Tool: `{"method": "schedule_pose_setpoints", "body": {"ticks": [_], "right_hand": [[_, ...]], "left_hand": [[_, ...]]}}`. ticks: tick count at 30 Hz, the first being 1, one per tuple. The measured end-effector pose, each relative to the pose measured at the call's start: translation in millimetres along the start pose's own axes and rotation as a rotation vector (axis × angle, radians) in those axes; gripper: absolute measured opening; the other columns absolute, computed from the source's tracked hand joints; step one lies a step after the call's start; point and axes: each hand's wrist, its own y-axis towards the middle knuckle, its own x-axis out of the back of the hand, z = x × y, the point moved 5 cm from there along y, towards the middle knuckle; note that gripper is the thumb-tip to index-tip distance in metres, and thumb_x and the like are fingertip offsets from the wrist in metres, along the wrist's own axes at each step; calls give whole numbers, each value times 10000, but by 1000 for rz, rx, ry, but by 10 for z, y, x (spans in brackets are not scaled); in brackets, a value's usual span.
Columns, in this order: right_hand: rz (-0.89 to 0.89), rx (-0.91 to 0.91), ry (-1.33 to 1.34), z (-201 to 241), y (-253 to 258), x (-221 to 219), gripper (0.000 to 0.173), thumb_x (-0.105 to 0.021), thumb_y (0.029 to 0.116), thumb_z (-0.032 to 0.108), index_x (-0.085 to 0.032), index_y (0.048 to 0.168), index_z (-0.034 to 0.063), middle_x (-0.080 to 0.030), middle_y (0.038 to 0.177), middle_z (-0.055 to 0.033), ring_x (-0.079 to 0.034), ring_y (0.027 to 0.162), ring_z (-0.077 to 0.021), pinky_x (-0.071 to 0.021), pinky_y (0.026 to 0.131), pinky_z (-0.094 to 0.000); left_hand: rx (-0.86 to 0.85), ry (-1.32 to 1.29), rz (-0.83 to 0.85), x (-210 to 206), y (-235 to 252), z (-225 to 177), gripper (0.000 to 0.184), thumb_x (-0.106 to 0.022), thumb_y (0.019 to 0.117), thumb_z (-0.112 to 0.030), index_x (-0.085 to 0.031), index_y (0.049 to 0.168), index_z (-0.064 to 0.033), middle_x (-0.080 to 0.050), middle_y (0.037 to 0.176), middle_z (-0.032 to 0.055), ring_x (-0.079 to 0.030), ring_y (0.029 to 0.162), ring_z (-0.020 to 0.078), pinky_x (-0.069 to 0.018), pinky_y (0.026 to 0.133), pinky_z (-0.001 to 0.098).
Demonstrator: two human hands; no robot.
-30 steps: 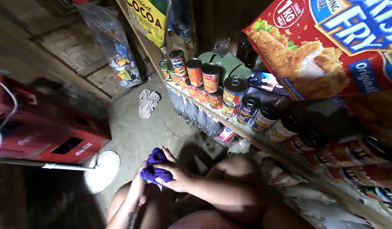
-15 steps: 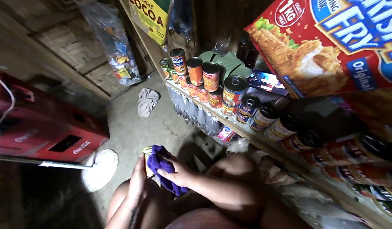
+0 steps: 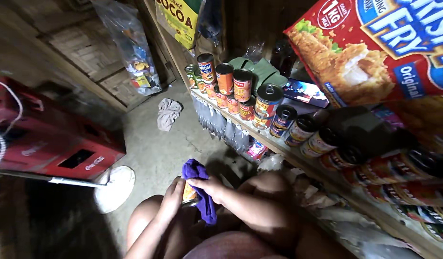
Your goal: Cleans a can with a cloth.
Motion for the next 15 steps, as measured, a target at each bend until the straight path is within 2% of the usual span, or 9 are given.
{"method": "schedule_pose_setpoints", "body": {"ticks": [3, 4, 7, 9, 10, 11, 12, 13, 15], "right_hand": [[20, -102, 46, 23, -6, 21, 554, -691, 978, 251, -483, 1442, 32, -646, 1271, -146, -642, 1143, -183, -525, 1021, -386], [36, -122, 55, 27, -14, 26, 543, -673, 987, 274, -486, 1439, 39, -646, 1266, -142, -641, 1140, -184, -526, 1018, -391], [13, -199, 129, -5, -75, 8, 471, -634, 1010, 321, -547, 1383, 47, -657, 1236, -126, -641, 1116, -182, -529, 988, -394], [-15, -233, 179, -12, -126, -18, 412, -606, 1025, 329, -584, 1338, 62, -667, 1189, -98, -645, 1071, -164, -536, 949, -381], [-10, -235, 209, -21, -127, -20, 389, -598, 1027, 348, -604, 1303, 74, -683, 1131, -81, -662, 1020, -155, -556, 909, -374], [21, -220, 253, -26, -121, -19, 357, -577, 1036, 357, -623, 1258, 81, -699, 1063, -67, -678, 960, -149, -576, 860, -368], [86, -169, 301, -29, -108, -19, 314, -532, 1055, 353, -622, 1205, 92, -702, 990, -44, -685, 898, -129, -590, 807, -345], [154, -110, 338, -16, -113, -19, 299, -495, 1068, 347, -614, 1198, 106, -703, 982, -29, -688, 892, -115, -593, 802, -326], [176, -44, 295, 65, -176, 18, 351, -497, 1069, 356, -596, 1290, 102, -695, 1100, -44, -673, 1000, -127, -573, 894, -347]], "left_hand": [[-66, 94, -33, -7, -36, -55, 627, -313, 1065, -482, -521, 1395, 8, -665, 1221, 174, -654, 1127, 180, -516, 1024, 424], [-94, 108, -70, 3, -48, -70, 646, -336, 1057, -499, -463, 1452, -5, -677, 1196, 181, -672, 1096, 195, -532, 998, 446], [-239, 158, -214, 103, -149, -206, 653, -436, 1045, -428, -343, 1543, -18, -703, 1072, 191, -703, 903, 188, -575, 863, 436], [-471, 186, -254, 148, -331, -459, 573, -497, 1042, -330, -417, 1487, 21, -656, 887, 93, -597, 696, 68, -549, 696, 287], [-607, 158, -197, 137, -471, -623, 486, -535, 1034, -292, -510, 1416, 7, -647, 873, 39, -576, 694, 25, -534, 676, 235], [-719, 123, -74, 100, -647, -808, 381, -565, 1031, -304, -610, 1328, -70, -687, 948, -6, -620, 784, 2, -556, 735, 212], [-797, 103, 107, 31, -852, -1006, 302, -574, 1034, -347, -676, 1261, -177, -707, 1036, -55, -646, 922, -4, -557, 836, 210], [-844, 86, 327, -60, -1079, -1196, 256, -566, 1040, -373, -710, 1195, -230, -704, 1089, -73, -639, 1028, 13, -542, 912, 222], [-827, 31, 794, -237, -1499, -1469, 279, -539, 1057, -338, -757, 1116, -172, -693, 1231, 35, -603, 1221, 138, -483, 1072, 327]]}}
